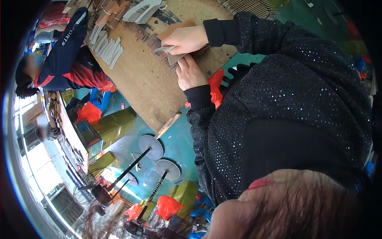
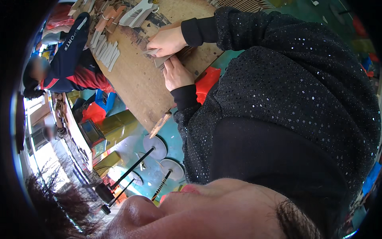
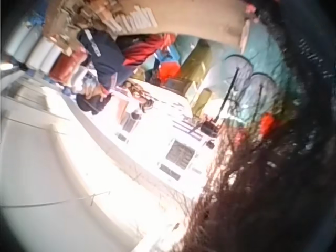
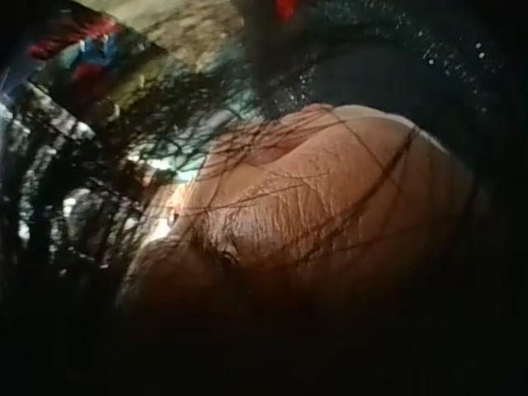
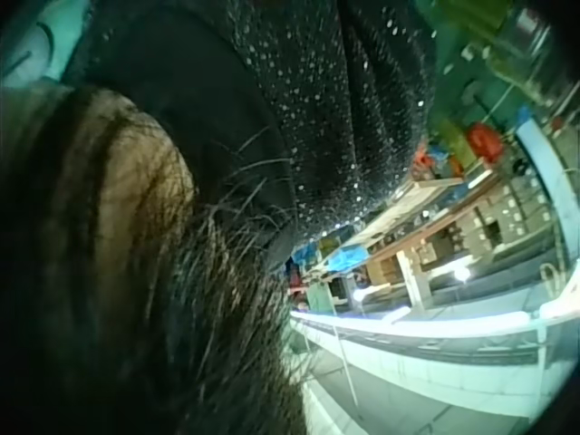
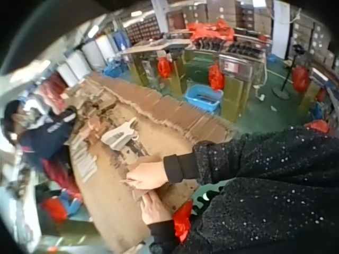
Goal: Stacking and aligning brown corrugated components at a manual assembly station
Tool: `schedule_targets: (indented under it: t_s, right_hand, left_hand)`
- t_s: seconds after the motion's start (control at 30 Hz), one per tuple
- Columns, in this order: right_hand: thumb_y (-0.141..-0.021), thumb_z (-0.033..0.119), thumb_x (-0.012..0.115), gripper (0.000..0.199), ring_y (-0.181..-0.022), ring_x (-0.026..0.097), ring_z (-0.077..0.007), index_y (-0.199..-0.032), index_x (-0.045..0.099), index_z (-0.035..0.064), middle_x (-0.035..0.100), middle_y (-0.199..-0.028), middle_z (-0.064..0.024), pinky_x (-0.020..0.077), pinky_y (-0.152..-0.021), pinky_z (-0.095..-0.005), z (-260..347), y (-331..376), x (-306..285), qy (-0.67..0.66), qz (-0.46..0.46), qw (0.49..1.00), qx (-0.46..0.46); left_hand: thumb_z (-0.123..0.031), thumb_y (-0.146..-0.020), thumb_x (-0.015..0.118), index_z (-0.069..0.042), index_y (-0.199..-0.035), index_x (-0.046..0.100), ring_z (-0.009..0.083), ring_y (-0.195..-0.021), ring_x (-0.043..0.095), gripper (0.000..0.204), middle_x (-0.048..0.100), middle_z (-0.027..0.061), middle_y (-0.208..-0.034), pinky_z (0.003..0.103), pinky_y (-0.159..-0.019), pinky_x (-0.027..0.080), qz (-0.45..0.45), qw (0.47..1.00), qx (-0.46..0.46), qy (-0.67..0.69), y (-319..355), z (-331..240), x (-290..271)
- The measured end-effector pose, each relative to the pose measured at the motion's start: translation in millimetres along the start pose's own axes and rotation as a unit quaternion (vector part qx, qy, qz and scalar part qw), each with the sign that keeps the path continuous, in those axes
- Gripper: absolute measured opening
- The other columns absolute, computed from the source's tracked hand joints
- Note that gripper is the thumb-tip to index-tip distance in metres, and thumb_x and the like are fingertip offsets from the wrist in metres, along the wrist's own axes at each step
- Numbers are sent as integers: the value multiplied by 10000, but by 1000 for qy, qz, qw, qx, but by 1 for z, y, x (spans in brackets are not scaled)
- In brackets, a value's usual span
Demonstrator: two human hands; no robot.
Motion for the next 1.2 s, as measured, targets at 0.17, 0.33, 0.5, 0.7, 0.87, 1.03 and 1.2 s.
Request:
schedule_targets:
  t_s: [0.17,0.33,0.5,0.7,0.87,1.03,1.2]
  right_hand:
    - [-891,205,530,256,-926,575,-310,-1059,551,13,605,-979,-153,446,-787,-388,-17,2,9,46,-76,995,-54]
    - [-831,172,582,283,-914,581,-316,-1055,556,2,610,-964,-159,456,-780,-404,-13,17,-10,62,-67,992,-88]
    - [-755,153,621,265,-843,597,-340,-973,583,7,627,-860,-148,459,-718,-424,-19,21,-13,71,19,994,-80]
    - [-698,129,618,224,-750,594,-385,-888,593,11,610,-727,-181,459,-655,-463,-7,19,-22,123,-11,990,-71]
    - [-702,152,627,187,-698,590,-360,-803,573,4,595,-700,-164,433,-597,-438,-7,2,-31,123,-65,985,-99]
    - [-629,205,659,302,-693,598,-384,-795,615,-43,601,-678,-224,462,-609,-435,-15,-24,-18,109,22,993,-32]
    - [-617,209,666,321,-680,591,-385,-788,601,-55,588,-683,-233,463,-618,-441,-34,-48,-8,110,121,986,-14]
  left_hand:
    - [-71,-812,525,-26,-1220,484,356,-938,584,412,541,171,-1117,412,-762,516,4,1000,0,-3,-6,-3,1]
    - [-69,-814,525,-34,-1186,504,352,-936,591,374,542,167,-1117,409,-761,519,29,999,-8,-15,-8,-1,2]
    - [-64,-815,519,-42,-1201,502,351,-939,594,387,539,156,-1144,412,-755,520,-12,1000,4,13,-6,-3,0]
    - [-65,-812,511,-52,-1264,476,338,-931,595,454,508,120,-1208,409,-733,525,-22,1000,-4,10,-4,-4,-1]
    - [-65,-801,517,-63,-1285,468,319,-933,590,487,495,83,-1232,397,-725,528,-36,999,4,-3,-2,-4,1]
    - [-60,-786,534,-67,-1282,472,316,-946,585,499,496,92,-1253,391,-741,527,-27,1000,-4,4,-4,-5,1]
    - [-62,-789,534,-70,-1267,485,317,-962,584,481,505,96,-1262,387,-751,527,-40,999,-4,17,-4,-2,1]
Point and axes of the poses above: each hand's wrist, its own y-axis away from the middle knuckle, its own x-axis out of the palm, z = x × y, the point moved 1 cm from there along -y, towards the middle knuckle
